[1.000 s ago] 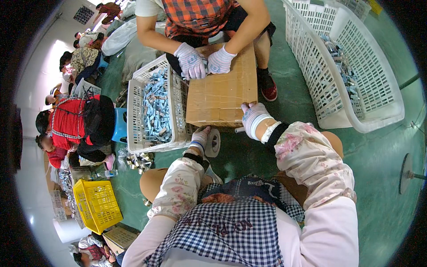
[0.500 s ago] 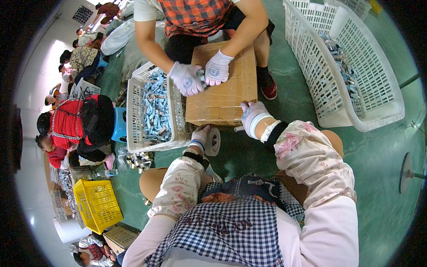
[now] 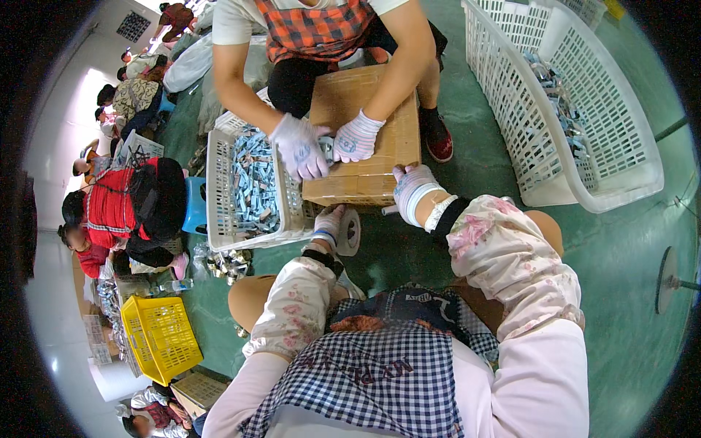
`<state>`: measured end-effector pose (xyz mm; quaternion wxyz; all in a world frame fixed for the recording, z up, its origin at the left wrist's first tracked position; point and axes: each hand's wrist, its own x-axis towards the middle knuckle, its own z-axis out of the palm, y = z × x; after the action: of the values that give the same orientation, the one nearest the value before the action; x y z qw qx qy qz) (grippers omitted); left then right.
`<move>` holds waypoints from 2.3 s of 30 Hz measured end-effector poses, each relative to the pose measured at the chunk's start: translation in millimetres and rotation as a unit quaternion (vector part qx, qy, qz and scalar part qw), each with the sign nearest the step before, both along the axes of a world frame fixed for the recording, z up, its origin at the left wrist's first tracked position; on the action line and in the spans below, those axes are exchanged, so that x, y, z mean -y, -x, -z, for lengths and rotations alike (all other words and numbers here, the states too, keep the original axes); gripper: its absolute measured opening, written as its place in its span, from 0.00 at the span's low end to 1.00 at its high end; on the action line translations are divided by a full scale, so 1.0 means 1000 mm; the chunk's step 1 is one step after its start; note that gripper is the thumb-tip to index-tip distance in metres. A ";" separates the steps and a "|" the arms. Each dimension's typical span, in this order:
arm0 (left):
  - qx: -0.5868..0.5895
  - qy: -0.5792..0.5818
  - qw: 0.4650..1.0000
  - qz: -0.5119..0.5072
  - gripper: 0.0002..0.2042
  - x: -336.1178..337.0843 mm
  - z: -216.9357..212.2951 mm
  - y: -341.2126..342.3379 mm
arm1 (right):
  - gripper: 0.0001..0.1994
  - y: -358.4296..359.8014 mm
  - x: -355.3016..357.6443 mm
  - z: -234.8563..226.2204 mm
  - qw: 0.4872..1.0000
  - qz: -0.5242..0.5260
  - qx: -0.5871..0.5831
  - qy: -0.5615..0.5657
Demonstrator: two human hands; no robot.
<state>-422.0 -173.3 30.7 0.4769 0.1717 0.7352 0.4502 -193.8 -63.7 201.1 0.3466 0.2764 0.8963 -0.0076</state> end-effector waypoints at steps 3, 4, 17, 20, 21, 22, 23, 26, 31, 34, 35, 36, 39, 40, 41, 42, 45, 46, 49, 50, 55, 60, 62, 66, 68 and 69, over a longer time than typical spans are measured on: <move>-0.110 0.072 0.991 -0.008 0.23 -0.002 -0.023 -0.019 | 0.25 -0.003 0.001 -0.002 1.000 0.009 -0.001 0.006; -0.111 0.072 0.991 -0.009 0.23 -0.002 -0.026 -0.018 | 0.25 -0.003 0.003 -0.003 1.000 0.012 -0.004 0.004; -0.202 0.176 0.963 -0.003 0.37 0.025 -0.034 -0.029 | 0.27 -0.023 0.005 -0.020 1.000 -0.010 -0.003 0.014; -0.282 0.109 0.953 0.033 0.34 0.038 -0.037 -0.024 | 0.28 -0.029 0.014 -0.010 1.000 -0.007 0.003 0.010; -0.305 0.080 0.947 0.063 0.33 0.044 -0.045 -0.025 | 0.28 -0.033 0.018 -0.008 1.000 -0.004 0.002 0.011; -0.328 0.051 0.939 0.090 0.32 0.051 -0.055 -0.023 | 0.28 -0.035 0.024 -0.005 1.000 -0.003 0.001 0.014; -0.236 0.019 0.971 0.041 0.32 0.061 -0.066 -0.019 | 0.28 -0.037 0.030 -0.001 1.000 -0.004 0.000 0.016; -0.133 -0.168 0.977 0.013 0.26 0.097 -0.132 -0.045 | 0.28 -0.035 0.036 0.002 0.999 -0.012 0.008 0.030; 0.053 -0.054 0.997 0.009 0.24 0.164 -0.209 -0.060 | 0.28 -0.024 0.039 -0.003 1.000 -0.008 -0.014 0.014; -0.075 -0.006 0.979 0.188 0.23 0.188 -0.137 -0.004 | 0.30 0.023 0.070 0.002 1.000 -0.010 0.016 0.014; -0.133 -0.017 0.959 0.251 0.22 0.199 -0.088 0.029 | 0.30 0.036 0.079 0.009 1.000 -0.014 0.009 -0.001; -0.192 -0.031 0.933 0.302 0.21 0.213 -0.039 0.060 | 0.30 0.055 0.092 0.010 1.000 -0.027 0.015 -0.004; 0.050 0.034 0.979 0.194 0.16 0.201 -0.005 0.102 | 0.29 0.096 0.118 0.020 1.000 -0.010 0.025 -0.007; 0.092 0.035 0.985 0.139 0.16 0.199 -0.012 0.127 | 0.28 0.124 0.126 0.016 1.000 0.001 0.016 -0.001; 0.131 0.035 0.987 0.082 0.17 0.200 -0.019 0.154 | 0.30 0.152 0.135 0.011 0.999 0.000 0.027 0.018; 0.115 0.029 0.990 0.073 0.19 0.204 -0.022 0.168 | 0.30 0.172 0.141 0.009 0.999 -0.016 0.043 0.011; 0.121 0.008 0.992 0.032 0.23 0.237 -0.019 0.200 | 0.27 0.202 0.174 0.021 0.999 -0.005 -0.032 0.039; 0.079 -0.042 0.993 0.078 0.27 0.256 0.015 0.222 | 0.26 0.210 0.187 0.023 0.997 -0.007 -0.058 0.046; 0.088 -0.072 0.987 0.118 0.33 0.282 0.053 0.276 | 0.25 0.253 0.235 0.041 0.965 0.005 -0.225 0.132; 0.129 -0.045 0.984 0.116 0.36 0.289 0.056 0.289 | 0.25 0.268 0.251 0.052 0.957 -0.001 -0.250 0.149; 0.222 -0.088 0.964 0.119 0.39 0.339 0.062 0.324 | 0.22 0.325 0.339 0.126 0.905 0.129 -0.331 0.232; 0.231 -0.178 0.937 0.194 0.36 0.394 0.132 0.370 | 0.31 0.382 0.431 0.144 0.714 0.393 -0.413 0.406; 0.144 -0.042 0.947 0.285 0.33 0.390 0.094 0.359 | 0.30 0.377 0.440 0.163 0.677 0.442 -0.430 0.401; 0.297 -0.043 0.941 0.159 0.29 0.420 0.074 0.361 | 0.27 0.385 0.462 0.183 0.626 0.458 -0.464 0.428; 0.246 -0.089 0.949 0.176 0.28 0.429 0.100 0.365 | 0.26 0.390 0.468 0.182 0.613 0.471 -0.465 0.431; 0.258 -0.082 0.947 0.172 0.25 0.425 0.092 0.363 | 0.26 0.391 0.469 0.184 0.610 0.476 -0.468 0.427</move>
<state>-785.5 -598.4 -61.5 0.7047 0.2118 0.5070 0.4488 -585.0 -532.9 16.7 -0.0934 0.4438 0.5745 -0.6814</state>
